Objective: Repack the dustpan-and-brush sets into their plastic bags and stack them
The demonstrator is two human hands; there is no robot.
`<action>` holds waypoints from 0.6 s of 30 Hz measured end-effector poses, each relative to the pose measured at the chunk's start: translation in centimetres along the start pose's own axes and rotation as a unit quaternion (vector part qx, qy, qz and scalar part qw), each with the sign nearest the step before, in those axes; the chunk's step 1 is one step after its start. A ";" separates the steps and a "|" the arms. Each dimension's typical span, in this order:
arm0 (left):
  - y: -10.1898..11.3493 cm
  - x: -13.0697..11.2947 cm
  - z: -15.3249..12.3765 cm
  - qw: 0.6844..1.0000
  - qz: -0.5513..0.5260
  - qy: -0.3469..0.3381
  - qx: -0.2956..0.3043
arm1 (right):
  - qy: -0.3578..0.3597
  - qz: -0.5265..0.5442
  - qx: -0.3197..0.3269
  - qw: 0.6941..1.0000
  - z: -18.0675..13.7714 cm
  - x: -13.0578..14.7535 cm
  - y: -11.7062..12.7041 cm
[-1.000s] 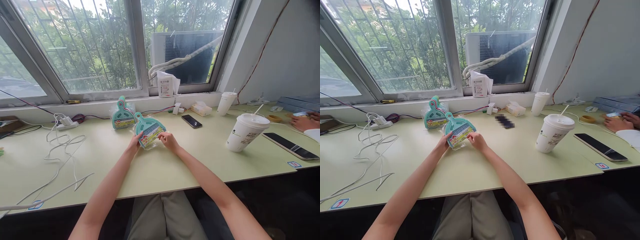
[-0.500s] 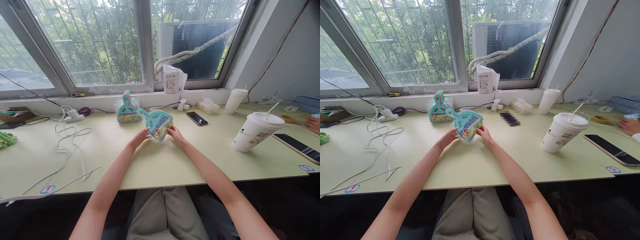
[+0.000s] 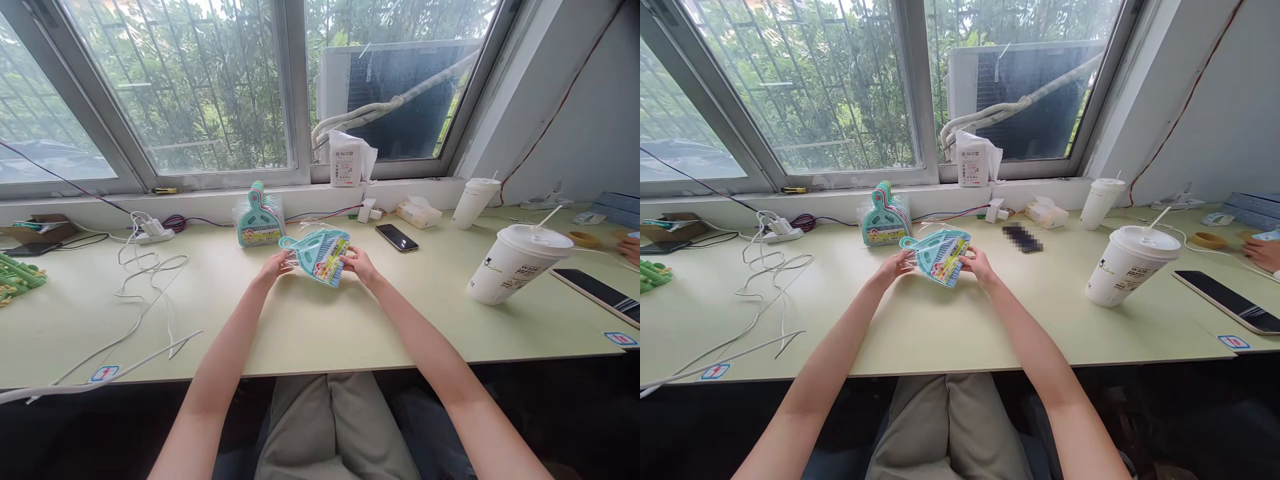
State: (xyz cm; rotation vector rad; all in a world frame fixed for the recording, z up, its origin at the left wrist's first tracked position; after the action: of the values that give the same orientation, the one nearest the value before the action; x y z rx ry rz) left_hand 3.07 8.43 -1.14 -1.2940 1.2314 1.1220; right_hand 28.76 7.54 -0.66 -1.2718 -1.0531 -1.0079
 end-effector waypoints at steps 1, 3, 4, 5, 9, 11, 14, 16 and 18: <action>0.4 -0.2 0.1 1.000 0.014 -0.002 -0.006 | -0.001 -0.003 0.006 1.000 0.0 0.1 0.0; 1.2 -0.8 0.1 0.998 0.051 -0.012 -0.016 | 0.003 -0.009 0.019 1.000 -0.2 0.4 0.0; 1.7 -1.3 0.0 0.997 0.070 -0.022 -0.030 | 0.005 -0.014 0.026 1.000 -0.3 0.5 0.0; 2.3 -1.8 -0.2 0.994 0.087 -0.039 -0.054 | 0.008 -0.020 0.034 0.999 -0.5 0.7 -0.1; 3.1 -4.3 -1.2 0.972 0.148 -0.148 -0.105 | 0.002 -0.060 0.071 0.996 -1.2 0.7 -1.1; 2.2 -4.5 -1.5 0.967 0.177 -0.170 -0.073 | -0.007 -0.079 0.089 0.993 -1.6 0.5 -1.8; 1.6 -4.1 -1.4 0.970 0.169 -0.163 -0.056 | -0.013 -0.098 0.108 0.989 -1.9 0.4 -2.3; 2.7 -4.0 -1.1 0.971 0.147 -0.157 -0.103 | -0.011 -0.099 0.105 0.989 -1.9 0.6 -2.2; 5.6 -4.0 -1.1 0.953 0.164 -0.137 -0.213 | -0.005 -0.089 0.087 0.992 -1.6 0.8 -1.6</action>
State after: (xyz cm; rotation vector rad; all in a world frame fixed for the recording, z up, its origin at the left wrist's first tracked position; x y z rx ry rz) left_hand -2.81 7.74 2.65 -1.2090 1.0493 1.8211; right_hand 27.46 5.86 0.52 -1.0562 -1.2509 -1.0202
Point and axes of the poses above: each hand's wrist, its own z-axis towards the middle knuckle, its own y-axis out of the back of the hand, x = y × z, the point moved 7 cm from there along z, towards the middle knuckle, and after that the axes turned 6 degrees about -x, right-handed, at the moved point
